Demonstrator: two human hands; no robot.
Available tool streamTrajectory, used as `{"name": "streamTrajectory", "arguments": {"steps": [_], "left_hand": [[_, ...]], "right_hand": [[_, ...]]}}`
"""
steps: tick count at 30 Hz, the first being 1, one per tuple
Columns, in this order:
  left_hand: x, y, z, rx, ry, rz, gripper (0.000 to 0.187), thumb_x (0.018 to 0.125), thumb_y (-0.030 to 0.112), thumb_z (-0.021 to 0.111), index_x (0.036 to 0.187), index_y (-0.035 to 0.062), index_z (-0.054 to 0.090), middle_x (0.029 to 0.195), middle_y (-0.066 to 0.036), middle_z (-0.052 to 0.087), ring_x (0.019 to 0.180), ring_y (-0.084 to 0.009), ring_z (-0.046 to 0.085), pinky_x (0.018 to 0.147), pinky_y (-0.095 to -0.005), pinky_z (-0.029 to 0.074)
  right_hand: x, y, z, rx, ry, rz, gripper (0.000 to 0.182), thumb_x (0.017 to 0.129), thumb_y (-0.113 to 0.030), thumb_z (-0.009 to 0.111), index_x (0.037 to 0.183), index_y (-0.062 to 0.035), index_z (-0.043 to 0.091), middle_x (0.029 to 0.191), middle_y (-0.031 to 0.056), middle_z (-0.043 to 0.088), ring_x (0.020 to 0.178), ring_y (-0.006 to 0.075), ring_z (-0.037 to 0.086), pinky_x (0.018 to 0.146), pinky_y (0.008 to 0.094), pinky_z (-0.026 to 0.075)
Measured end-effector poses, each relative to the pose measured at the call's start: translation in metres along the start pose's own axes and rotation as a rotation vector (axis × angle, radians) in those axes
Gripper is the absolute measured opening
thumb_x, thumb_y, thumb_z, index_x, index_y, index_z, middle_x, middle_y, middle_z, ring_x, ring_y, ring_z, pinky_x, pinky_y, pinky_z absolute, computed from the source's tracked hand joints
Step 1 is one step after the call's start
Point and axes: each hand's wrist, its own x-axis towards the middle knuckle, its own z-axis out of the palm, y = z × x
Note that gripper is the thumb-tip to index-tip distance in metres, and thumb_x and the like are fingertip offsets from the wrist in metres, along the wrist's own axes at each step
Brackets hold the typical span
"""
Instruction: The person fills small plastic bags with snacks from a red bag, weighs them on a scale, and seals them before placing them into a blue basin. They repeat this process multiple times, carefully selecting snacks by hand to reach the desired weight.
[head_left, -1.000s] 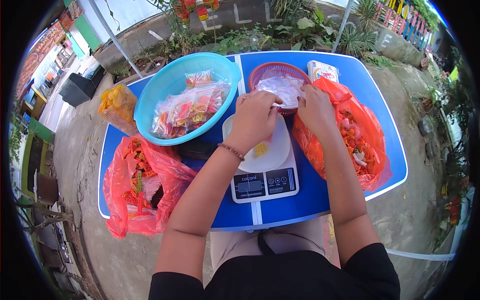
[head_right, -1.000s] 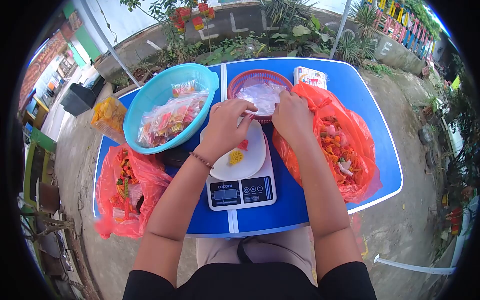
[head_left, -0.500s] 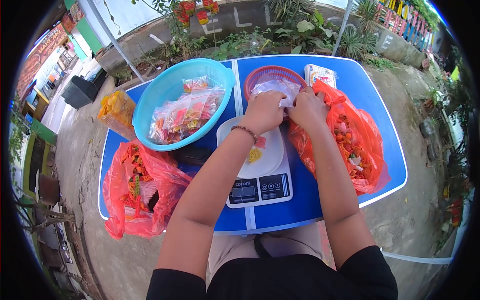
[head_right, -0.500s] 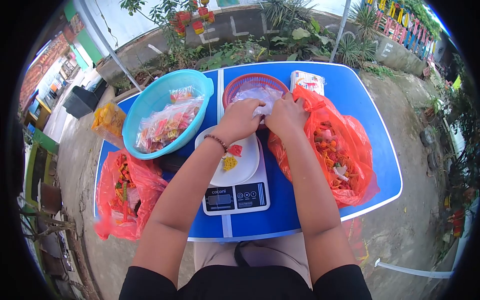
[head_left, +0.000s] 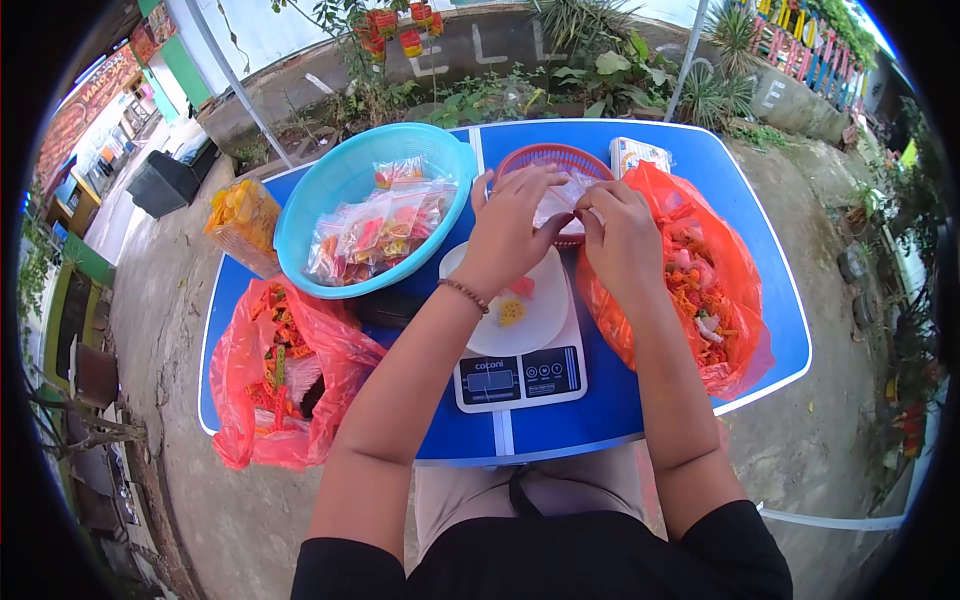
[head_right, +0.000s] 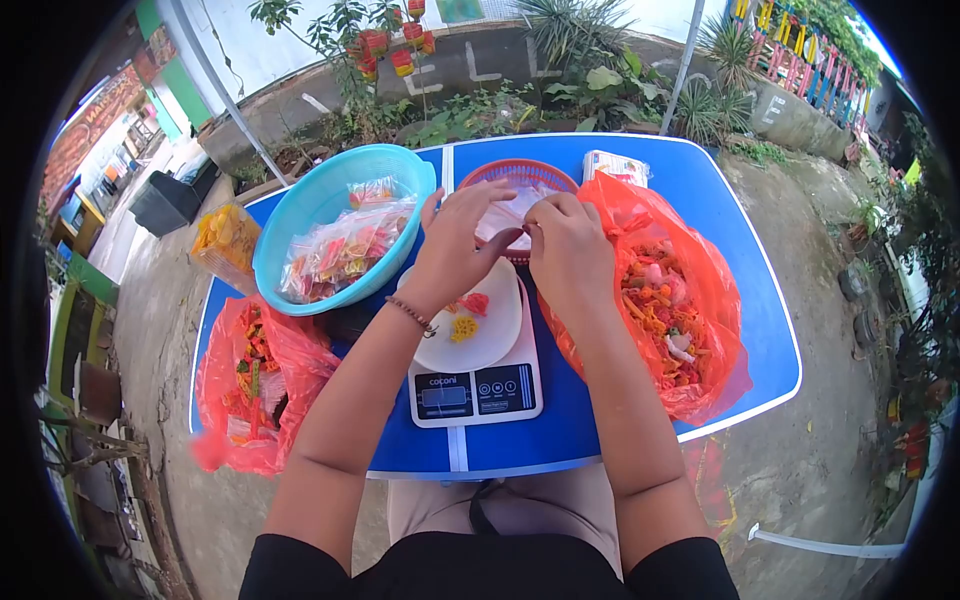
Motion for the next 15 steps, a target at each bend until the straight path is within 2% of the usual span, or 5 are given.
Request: {"name": "streamTrajectory", "arguments": {"steps": [3, 4, 8, 12, 15], "left_hand": [[-0.019, 0.010, -0.031, -0.061, -0.016, -0.064, 0.026, 0.094, 0.021, 0.071, 0.120, 0.0165, 0.070, 0.118, -0.002, 0.073, 0.114, -0.0211, 0.065, 0.113, -0.0514, 0.029], [-0.027, 0.013, -0.037, -0.044, 0.065, -0.039, 0.013, 0.094, 0.018, 0.071, 0.106, 0.0155, 0.075, 0.102, 0.001, 0.076, 0.097, -0.0176, 0.069, 0.110, -0.0471, 0.031], [-0.064, 0.027, -0.061, -0.164, 0.189, -0.164, 0.001, 0.089, 0.013, 0.076, 0.089, 0.0137, 0.076, 0.089, 0.003, 0.077, 0.082, -0.0139, 0.069, 0.109, -0.0452, 0.031], [-0.101, 0.012, -0.061, -0.091, 0.322, -0.238, 0.010, 0.084, 0.012, 0.083, 0.087, 0.0105, 0.073, 0.082, 0.000, 0.075, 0.076, -0.0110, 0.068, 0.109, -0.0408, 0.033], [-0.108, 0.006, -0.061, -0.040, 0.388, -0.224, 0.013, 0.080, 0.011, 0.083, 0.087, 0.0162, 0.073, 0.085, 0.003, 0.075, 0.082, -0.0136, 0.069, 0.105, -0.0418, 0.033]], "right_hand": [[-0.010, -0.015, -0.007, 0.249, 0.061, -0.125, 0.010, 0.088, -0.003, 0.067, 0.097, -0.0060, 0.067, 0.099, 0.0095, 0.068, 0.093, 0.0311, 0.066, 0.075, 0.0428, 0.055], [-0.014, -0.022, -0.006, 0.316, 0.079, -0.138, 0.011, 0.087, -0.002, 0.068, 0.097, -0.0054, 0.066, 0.097, 0.0104, 0.067, 0.091, 0.0310, 0.066, 0.074, 0.0428, 0.054], [-0.035, -0.037, 0.004, 0.517, 0.066, -0.153, 0.020, 0.079, 0.007, 0.068, 0.095, -0.0015, 0.059, 0.095, 0.0135, 0.065, 0.089, 0.0321, 0.065, 0.072, 0.0382, 0.052], [-0.051, -0.034, 0.023, 0.558, 0.001, -0.261, 0.021, 0.077, 0.008, 0.066, 0.084, -0.0031, 0.050, 0.105, 0.0167, 0.066, 0.087, 0.0328, 0.063, 0.072, 0.0371, 0.050], [-0.056, -0.039, 0.024, 0.534, -0.050, -0.296, 0.021, 0.077, 0.005, 0.067, 0.084, -0.0053, 0.050, 0.113, 0.0160, 0.066, 0.093, 0.0327, 0.062, 0.080, 0.0385, 0.047]]}}
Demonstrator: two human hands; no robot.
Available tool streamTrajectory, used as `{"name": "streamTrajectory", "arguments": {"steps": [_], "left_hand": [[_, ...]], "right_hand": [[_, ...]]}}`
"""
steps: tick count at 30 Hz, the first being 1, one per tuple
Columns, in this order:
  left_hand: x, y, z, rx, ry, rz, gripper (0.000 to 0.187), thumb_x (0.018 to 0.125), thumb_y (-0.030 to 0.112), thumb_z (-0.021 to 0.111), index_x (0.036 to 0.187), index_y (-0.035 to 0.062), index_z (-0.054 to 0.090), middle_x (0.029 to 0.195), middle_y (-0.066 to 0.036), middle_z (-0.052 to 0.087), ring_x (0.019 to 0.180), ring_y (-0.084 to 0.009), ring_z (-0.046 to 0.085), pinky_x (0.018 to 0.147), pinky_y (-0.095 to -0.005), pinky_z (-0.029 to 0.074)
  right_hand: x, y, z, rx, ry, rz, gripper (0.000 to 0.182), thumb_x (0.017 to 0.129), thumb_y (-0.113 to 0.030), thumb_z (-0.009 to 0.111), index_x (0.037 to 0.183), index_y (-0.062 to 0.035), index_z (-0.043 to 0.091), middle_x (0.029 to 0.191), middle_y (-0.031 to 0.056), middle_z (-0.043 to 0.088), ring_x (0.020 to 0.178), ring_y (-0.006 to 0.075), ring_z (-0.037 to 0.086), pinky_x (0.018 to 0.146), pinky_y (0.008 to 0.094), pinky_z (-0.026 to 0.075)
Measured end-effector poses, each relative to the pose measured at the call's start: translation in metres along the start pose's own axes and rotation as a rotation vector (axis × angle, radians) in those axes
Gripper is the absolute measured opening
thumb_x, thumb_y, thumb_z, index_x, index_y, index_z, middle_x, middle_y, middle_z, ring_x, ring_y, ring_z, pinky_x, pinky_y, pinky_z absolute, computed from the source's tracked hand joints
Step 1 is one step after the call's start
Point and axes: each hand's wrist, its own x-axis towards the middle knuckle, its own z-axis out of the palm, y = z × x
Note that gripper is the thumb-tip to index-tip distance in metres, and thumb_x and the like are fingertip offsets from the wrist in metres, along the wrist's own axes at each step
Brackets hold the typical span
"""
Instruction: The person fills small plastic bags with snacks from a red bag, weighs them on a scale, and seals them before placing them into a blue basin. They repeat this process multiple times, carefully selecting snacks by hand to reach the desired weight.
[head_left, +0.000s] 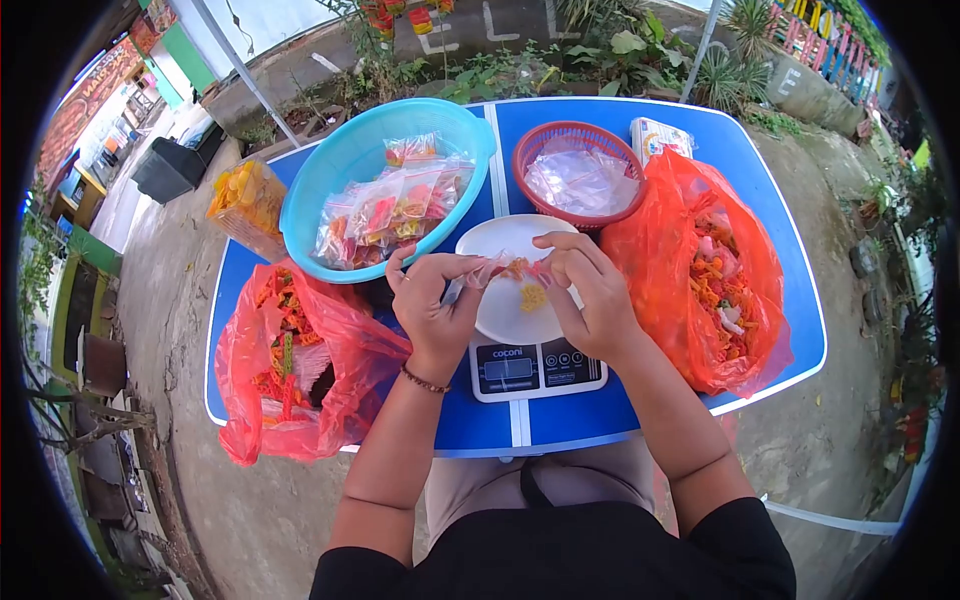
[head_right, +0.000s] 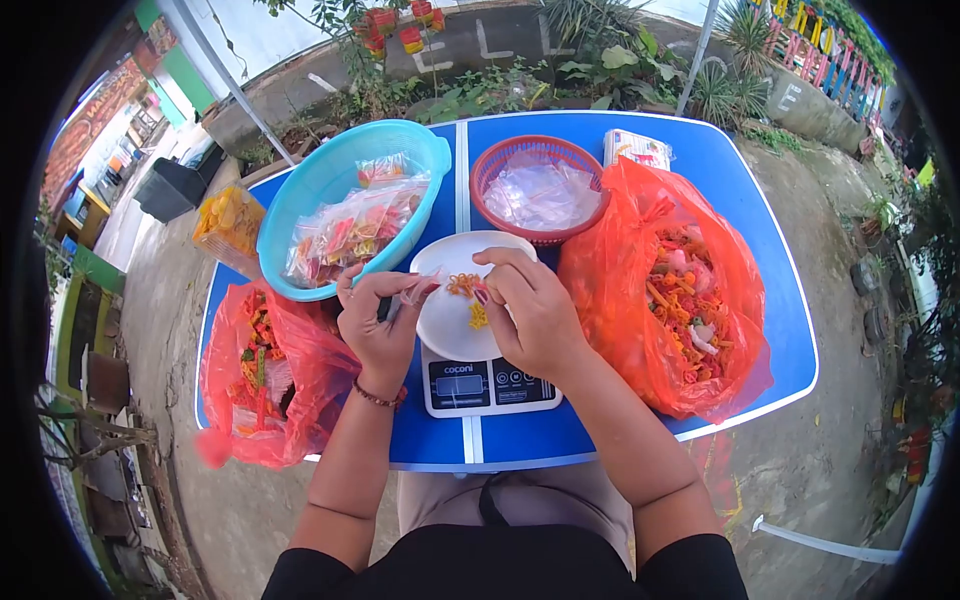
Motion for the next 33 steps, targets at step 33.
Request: {"name": "streamTrajectory", "arguments": {"steps": [33], "left_hand": [[-0.004, 0.011, -0.001, 0.005, -0.193, 0.102, 0.022, 0.074, 0.004, 0.079, 0.090, 0.0167, 0.073, 0.083, 0.002, 0.072, 0.080, -0.0151, 0.069, 0.104, -0.0434, 0.037]], "right_hand": [[-0.001, -0.010, 0.003, -0.151, 0.095, -0.155, 0.030, 0.073, 0.004, 0.072, 0.101, -0.0062, 0.067, 0.098, 0.0095, 0.065, 0.083, 0.0287, 0.059, 0.074, 0.0373, 0.050]]}}
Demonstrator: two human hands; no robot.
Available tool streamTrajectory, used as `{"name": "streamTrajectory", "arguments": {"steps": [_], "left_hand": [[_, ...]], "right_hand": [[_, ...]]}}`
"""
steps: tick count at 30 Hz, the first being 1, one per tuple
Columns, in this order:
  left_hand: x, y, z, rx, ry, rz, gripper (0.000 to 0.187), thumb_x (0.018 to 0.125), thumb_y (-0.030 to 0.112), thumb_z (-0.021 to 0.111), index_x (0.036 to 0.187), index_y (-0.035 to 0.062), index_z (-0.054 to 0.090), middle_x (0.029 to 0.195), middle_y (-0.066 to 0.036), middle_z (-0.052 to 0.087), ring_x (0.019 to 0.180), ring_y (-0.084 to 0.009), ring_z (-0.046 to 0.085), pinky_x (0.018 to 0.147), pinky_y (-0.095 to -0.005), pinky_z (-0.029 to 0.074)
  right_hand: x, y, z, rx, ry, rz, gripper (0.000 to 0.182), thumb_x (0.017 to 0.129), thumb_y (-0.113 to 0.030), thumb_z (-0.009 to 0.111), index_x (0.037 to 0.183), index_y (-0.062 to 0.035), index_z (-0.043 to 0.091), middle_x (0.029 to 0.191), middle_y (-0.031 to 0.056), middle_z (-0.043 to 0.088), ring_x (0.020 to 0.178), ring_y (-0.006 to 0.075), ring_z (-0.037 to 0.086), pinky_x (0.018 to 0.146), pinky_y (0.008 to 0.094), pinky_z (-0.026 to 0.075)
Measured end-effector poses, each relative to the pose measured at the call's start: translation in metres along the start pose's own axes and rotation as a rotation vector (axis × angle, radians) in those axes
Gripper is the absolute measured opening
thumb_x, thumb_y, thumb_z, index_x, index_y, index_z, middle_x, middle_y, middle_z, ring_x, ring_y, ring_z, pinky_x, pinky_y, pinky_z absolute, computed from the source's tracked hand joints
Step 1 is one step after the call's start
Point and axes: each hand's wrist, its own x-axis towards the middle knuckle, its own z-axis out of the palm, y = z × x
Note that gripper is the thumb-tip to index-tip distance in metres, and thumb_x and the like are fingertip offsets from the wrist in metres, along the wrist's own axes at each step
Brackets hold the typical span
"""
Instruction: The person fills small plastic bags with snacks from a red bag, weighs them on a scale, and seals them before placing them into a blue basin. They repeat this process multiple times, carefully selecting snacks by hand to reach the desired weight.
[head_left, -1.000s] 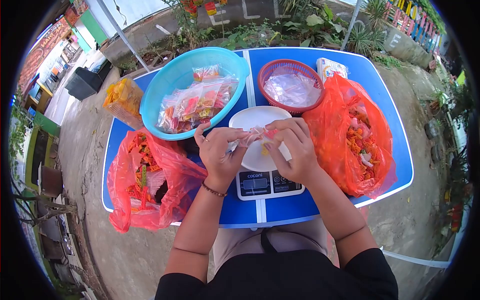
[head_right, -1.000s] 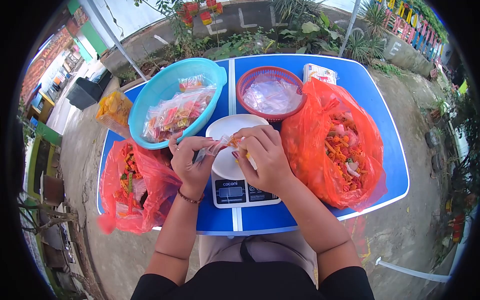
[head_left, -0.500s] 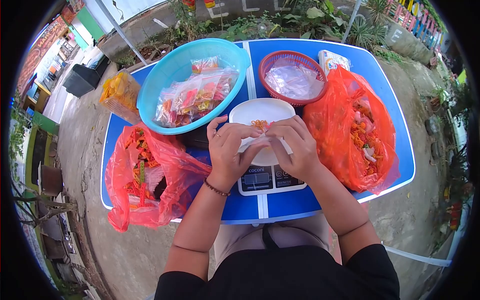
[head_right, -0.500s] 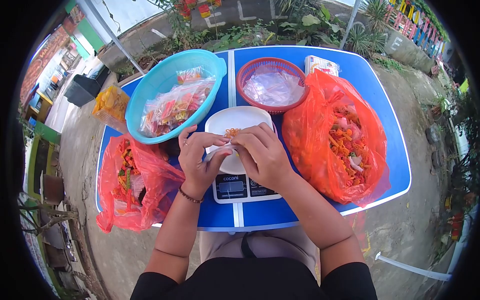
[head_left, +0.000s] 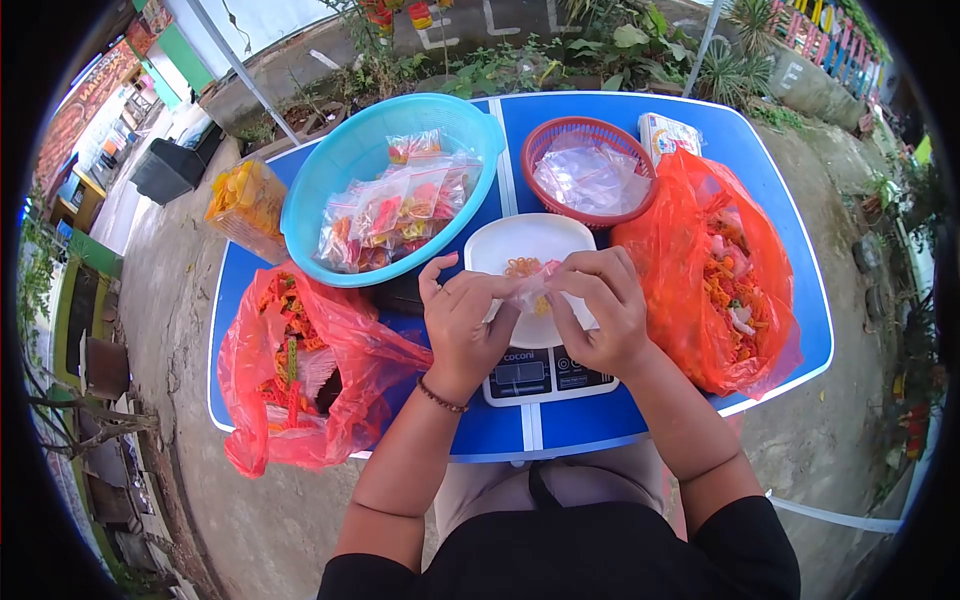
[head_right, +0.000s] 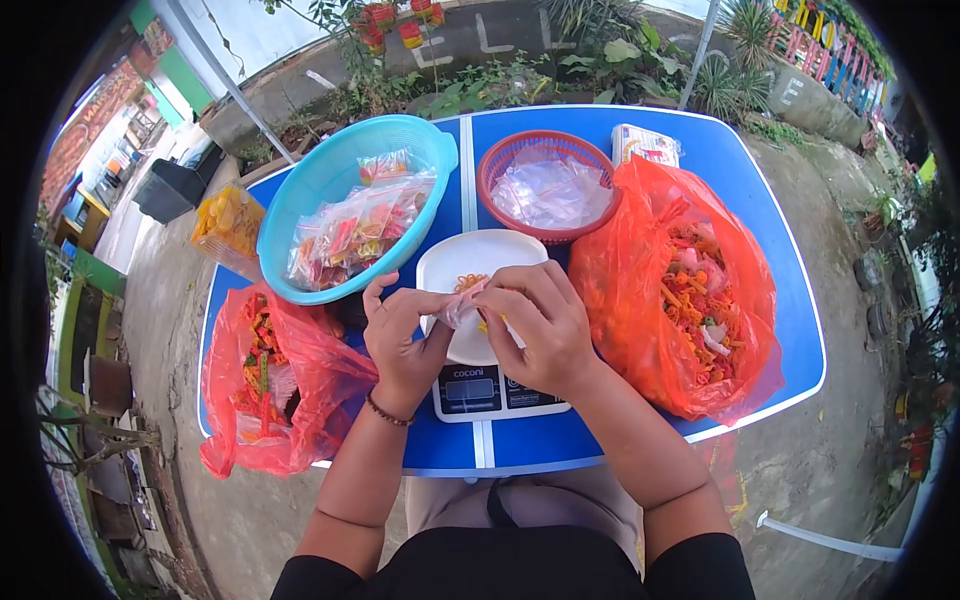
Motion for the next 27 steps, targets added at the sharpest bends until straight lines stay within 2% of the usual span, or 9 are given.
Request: {"name": "streamTrajectory", "arguments": {"steps": [6, 12, 15, 18, 24, 27], "left_hand": [[0.000, -0.001, 0.000, 0.086, 0.008, 0.095, 0.020, 0.073, 0.009, 0.083, 0.088, 0.0152, 0.072, 0.085, 0.002, 0.074, 0.082, -0.0159, 0.069, 0.108, -0.0425, 0.034], [0.015, 0.012, -0.008, -0.031, -0.066, 0.004, 0.049, 0.069, 0.022, 0.078, 0.116, 0.0119, 0.069, 0.106, -0.002, 0.073, 0.100, -0.0200, 0.068, 0.116, -0.0481, 0.023], [0.012, 0.002, -0.013, -0.039, -0.207, 0.096, 0.055, 0.068, 0.027, 0.076, 0.121, 0.0097, 0.068, 0.110, -0.004, 0.073, 0.103, -0.0223, 0.068, 0.117, -0.0495, 0.018], [0.011, 0.003, -0.012, -0.083, -0.218, 0.072, 0.053, 0.068, 0.022, 0.077, 0.119, 0.0111, 0.069, 0.108, -0.003, 0.073, 0.101, -0.0213, 0.067, 0.116, -0.0511, 0.020], [0.001, -0.005, -0.002, 0.120, -0.196, 0.143, 0.054, 0.066, 0.023, 0.084, 0.118, 0.0132, 0.069, 0.103, -0.001, 0.072, 0.096, -0.0193, 0.067, 0.112, -0.0513, 0.025], [0.003, -0.004, -0.002, 0.210, -0.229, 0.170, 0.055, 0.069, 0.026, 0.085, 0.120, 0.0128, 0.069, 0.103, -0.001, 0.071, 0.097, -0.0189, 0.066, 0.112, -0.0503, 0.025]], "right_hand": [[-0.001, 0.001, 0.001, 0.075, -0.079, -0.037, 0.022, 0.072, 0.001, 0.071, 0.093, -0.0058, 0.066, 0.101, 0.0087, 0.069, 0.086, 0.0289, 0.060, 0.076, 0.0372, 0.051], [0.005, 0.000, -0.008, 0.077, -0.120, -0.067, 0.020, 0.071, -0.003, 0.071, 0.090, -0.0070, 0.066, 0.110, 0.0079, 0.071, 0.091, 0.0299, 0.061, 0.080, 0.0407, 0.050], [0.005, -0.004, -0.008, 0.106, -0.134, -0.073, 0.020, 0.071, -0.005, 0.071, 0.089, -0.0078, 0.066, 0.110, 0.0071, 0.071, 0.091, 0.0298, 0.061, 0.082, 0.0417, 0.049], [0.004, -0.002, -0.008, 0.148, -0.146, -0.043, 0.019, 0.071, -0.006, 0.071, 0.090, -0.0079, 0.066, 0.106, 0.0068, 0.071, 0.090, 0.0294, 0.060, 0.083, 0.0401, 0.048], [0.003, -0.001, -0.010, 0.274, -0.148, 0.183, 0.023, 0.074, -0.010, 0.074, 0.096, -0.0054, 0.069, 0.093, 0.0073, 0.071, 0.084, 0.0286, 0.058, 0.080, 0.0374, 0.046], [0.001, -0.001, -0.007, 0.252, -0.151, 0.223, 0.023, 0.076, -0.008, 0.074, 0.098, -0.0041, 0.070, 0.095, 0.0083, 0.071, 0.084, 0.0286, 0.058, 0.081, 0.0377, 0.046]]}}
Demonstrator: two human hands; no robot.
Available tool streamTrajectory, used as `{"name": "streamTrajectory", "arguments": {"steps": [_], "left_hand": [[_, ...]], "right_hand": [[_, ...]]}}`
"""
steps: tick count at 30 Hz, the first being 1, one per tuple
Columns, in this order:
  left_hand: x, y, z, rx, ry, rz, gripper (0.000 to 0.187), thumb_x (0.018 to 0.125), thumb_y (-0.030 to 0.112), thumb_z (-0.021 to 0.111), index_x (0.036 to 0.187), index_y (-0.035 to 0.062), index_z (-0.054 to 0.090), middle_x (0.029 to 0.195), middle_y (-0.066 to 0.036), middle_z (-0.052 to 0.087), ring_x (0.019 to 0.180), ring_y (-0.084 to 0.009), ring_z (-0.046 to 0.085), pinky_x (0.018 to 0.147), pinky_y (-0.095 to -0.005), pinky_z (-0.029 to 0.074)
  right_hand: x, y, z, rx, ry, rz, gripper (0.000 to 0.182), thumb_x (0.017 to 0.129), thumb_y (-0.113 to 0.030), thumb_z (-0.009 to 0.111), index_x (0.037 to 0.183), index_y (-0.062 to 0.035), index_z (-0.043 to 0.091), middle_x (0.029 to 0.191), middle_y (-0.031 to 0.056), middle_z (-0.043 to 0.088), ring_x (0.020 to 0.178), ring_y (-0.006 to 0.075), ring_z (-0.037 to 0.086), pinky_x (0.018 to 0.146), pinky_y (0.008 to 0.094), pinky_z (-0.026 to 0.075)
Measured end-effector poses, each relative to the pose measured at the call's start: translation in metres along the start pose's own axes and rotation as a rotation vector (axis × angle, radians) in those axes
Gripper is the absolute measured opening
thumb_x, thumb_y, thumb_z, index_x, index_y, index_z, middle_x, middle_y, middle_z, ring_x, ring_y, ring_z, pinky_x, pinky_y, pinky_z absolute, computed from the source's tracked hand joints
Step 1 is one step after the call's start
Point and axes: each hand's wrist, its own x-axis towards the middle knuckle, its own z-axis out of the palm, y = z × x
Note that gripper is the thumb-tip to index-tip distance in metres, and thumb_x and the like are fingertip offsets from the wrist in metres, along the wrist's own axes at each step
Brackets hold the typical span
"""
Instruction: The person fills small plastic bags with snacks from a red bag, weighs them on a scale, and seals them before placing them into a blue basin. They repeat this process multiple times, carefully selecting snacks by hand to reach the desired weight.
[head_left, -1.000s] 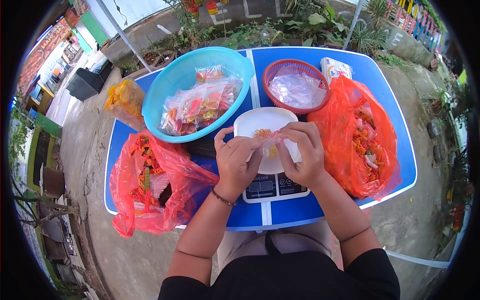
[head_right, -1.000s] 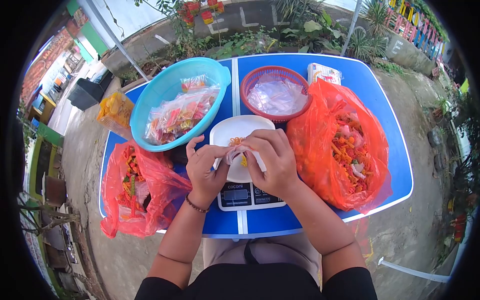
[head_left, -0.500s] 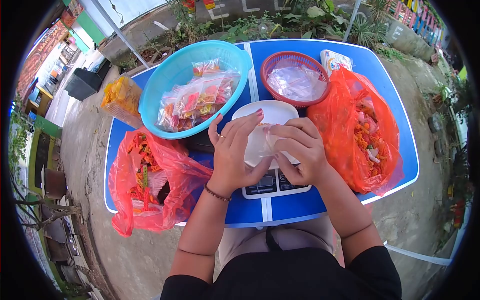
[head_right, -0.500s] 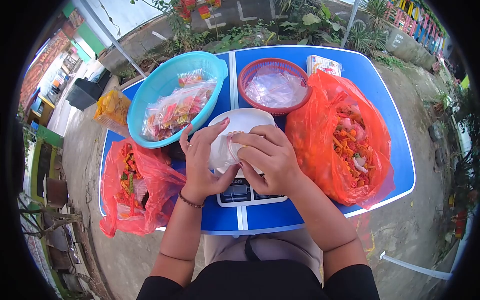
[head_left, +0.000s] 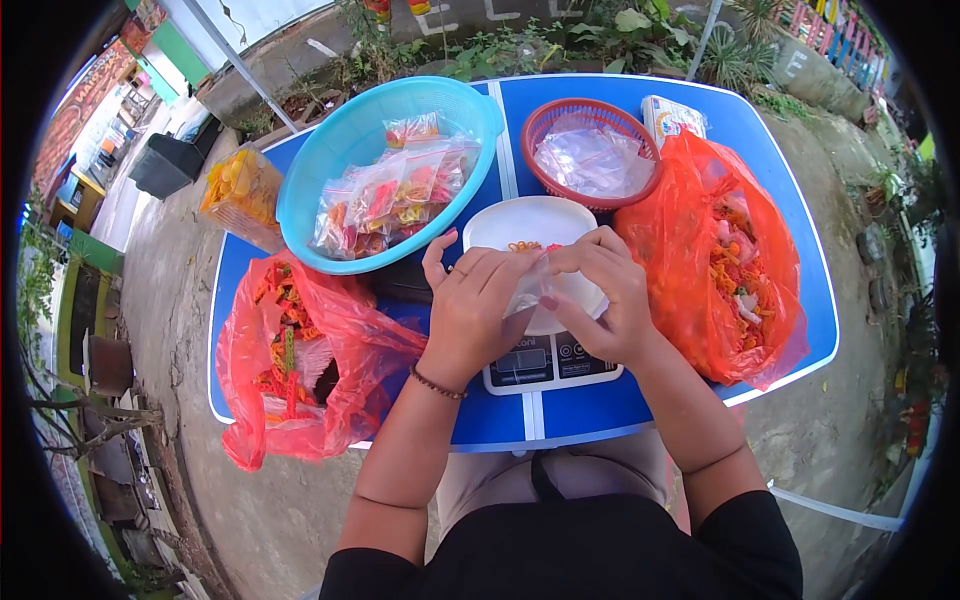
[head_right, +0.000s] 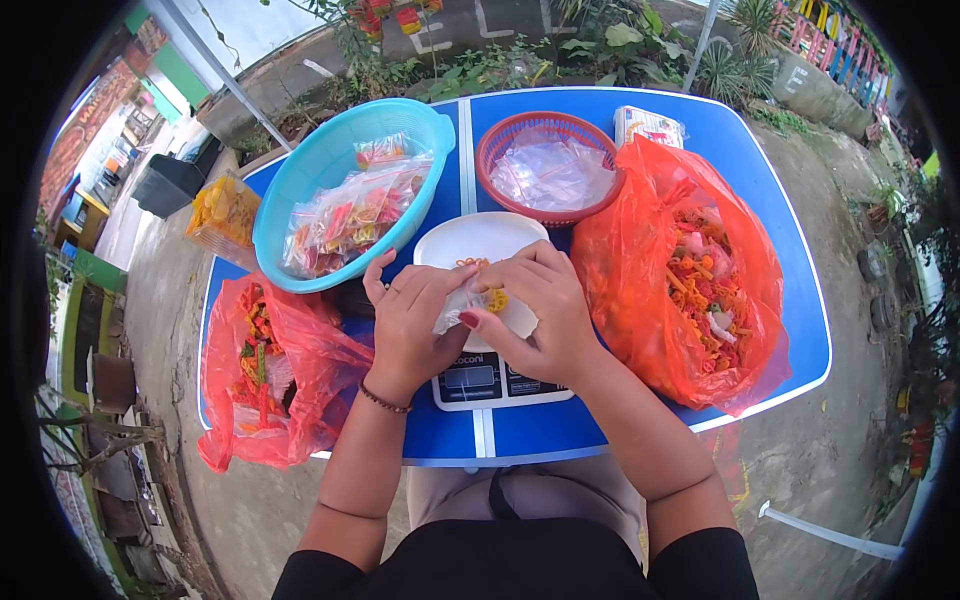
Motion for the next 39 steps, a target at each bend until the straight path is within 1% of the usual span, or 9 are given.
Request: {"name": "streamTrajectory", "arguments": {"steps": [3, 6, 18, 21, 24, 27, 33, 36, 39], "left_hand": [[0.008, 0.012, -0.008, -0.149, 0.043, -0.080, 0.055, 0.072, 0.028, 0.085, 0.122, 0.0119, 0.068, 0.102, -0.001, 0.070, 0.097, -0.0187, 0.065, 0.112, -0.0496, 0.024], [0.007, 0.008, -0.008, -0.131, 0.047, -0.089, 0.056, 0.074, 0.031, 0.085, 0.124, 0.0114, 0.067, 0.100, -0.001, 0.069, 0.097, -0.0188, 0.065, 0.112, -0.0492, 0.023], [0.005, 0.007, -0.008, -0.242, 0.068, -0.116, 0.051, 0.072, 0.024, 0.084, 0.119, 0.0096, 0.068, 0.109, -0.004, 0.072, 0.103, -0.0211, 0.066, 0.115, -0.0455, 0.021], [0.004, 0.005, -0.005, -0.177, 0.145, -0.153, 0.051, 0.072, 0.024, 0.085, 0.117, 0.0073, 0.068, 0.109, -0.005, 0.073, 0.101, -0.0211, 0.066, 0.110, -0.0430, 0.027], [0.003, 0.003, -0.005, -0.154, 0.185, -0.232, 0.050, 0.073, 0.027, 0.085, 0.115, 0.0074, 0.068, 0.108, -0.004, 0.072, 0.100, -0.0190, 0.066, 0.105, -0.0425, 0.031], [0.003, 0.000, -0.004, -0.128, 0.220, -0.262, 0.050, 0.073, 0.028, 0.086, 0.115, 0.0056, 0.067, 0.107, -0.004, 0.072, 0.097, -0.0195, 0.066, 0.101, -0.0398, 0.034], [0.005, 0.004, -0.005, -0.129, 0.193, -0.251, 0.053, 0.072, 0.025, 0.089, 0.116, 0.0036, 0.068, 0.101, -0.008, 0.071, 0.091, -0.0228, 0.066, 0.085, -0.0355, 0.048], [0.006, 0.004, -0.001, -0.186, 0.215, -0.236, 0.055, 0.070, 0.024, 0.090, 0.116, 0.0030, 0.068, 0.099, -0.010, 0.070, 0.087, -0.0249, 0.067, 0.079, -0.0349, 0.052], [0.003, 0.002, 0.003, -0.083, 0.199, -0.189, 0.053, 0.072, 0.027, 0.088, 0.117, 0.0079, 0.069, 0.104, -0.006, 0.071, 0.092, -0.0224, 0.067, 0.080, -0.0354, 0.050]], "right_hand": [[-0.003, 0.007, 0.006, 0.052, 0.051, 0.018, 0.018, 0.076, -0.004, 0.071, 0.094, -0.0035, 0.069, 0.099, 0.0101, 0.072, 0.086, 0.0290, 0.057, 0.083, 0.0382, 0.046], [-0.002, 0.006, 0.001, 0.069, 0.005, -0.026, 0.017, 0.076, 0.000, 0.067, 0.093, -0.0029, 0.067, 0.103, 0.0117, 0.072, 0.088, 0.0297, 0.056, 0.085, 0.0387, 0.045], [0.000, 0.003, 0.002, 0.030, -0.053, -0.079, 0.022, 0.077, -0.006, 0.069, 0.099, -0.0019, 0.068, 0.098, 0.0113, 0.071, 0.087, 0.0287, 0.055, 0.081, 0.0372, 0.045], [-0.001, -0.002, 0.004, 0.155, 0.113, 0.074, 0.024, 0.077, -0.005, 0.069, 0.101, -0.0016, 0.068, 0.098, 0.0110, 0.070, 0.088, 0.0291, 0.057, 0.080, 0.0364, 0.047], [-0.002, 0.012, -0.004, -0.056, 0.065, 0.071, 0.024, 0.077, -0.003, 0.069, 0.100, -0.0022, 0.068, 0.099, 0.0108, 0.068, 0.092, 0.0303, 0.059, 0.082, 0.0369, 0.049], [0.005, 0.010, -0.012, -0.208, -0.177, 0.026, 0.022, 0.076, -0.001, 0.069, 0.098, -0.0036, 0.069, 0.099, 0.0095, 0.065, 0.095, 0.0313, 0.059, 0.084, 0.0393, 0.050], [-0.001, 0.021, -0.006, -0.297, -0.204, -0.036, 0.020, 0.077, 0.000, 0.072, 0.096, -0.0046, 0.071, 0.098, 0.0078, 0.064, 0.093, 0.0302, 0.059, 0.083, 0.0398, 0.052], [0.000, 0.025, -0.006, -0.255, -0.087, 0.000, 0.020, 0.082, 0.001, 0.072, 0.101, -0.0037, 0.072, 0.097, 0.0093, 0.067, 0.088, 0.0272, 0.062, 0.077, 0.0353, 0.053], [0.001, 0.019, -0.004, -0.040, 0.121, 0.158, 0.017, 0.088, 0.001, 0.070, 0.105, -0.0020, 0.073, 0.092, 0.0073, 0.070, 0.079, 0.0176, 0.063, 0.069, 0.0280, 0.050]]}}
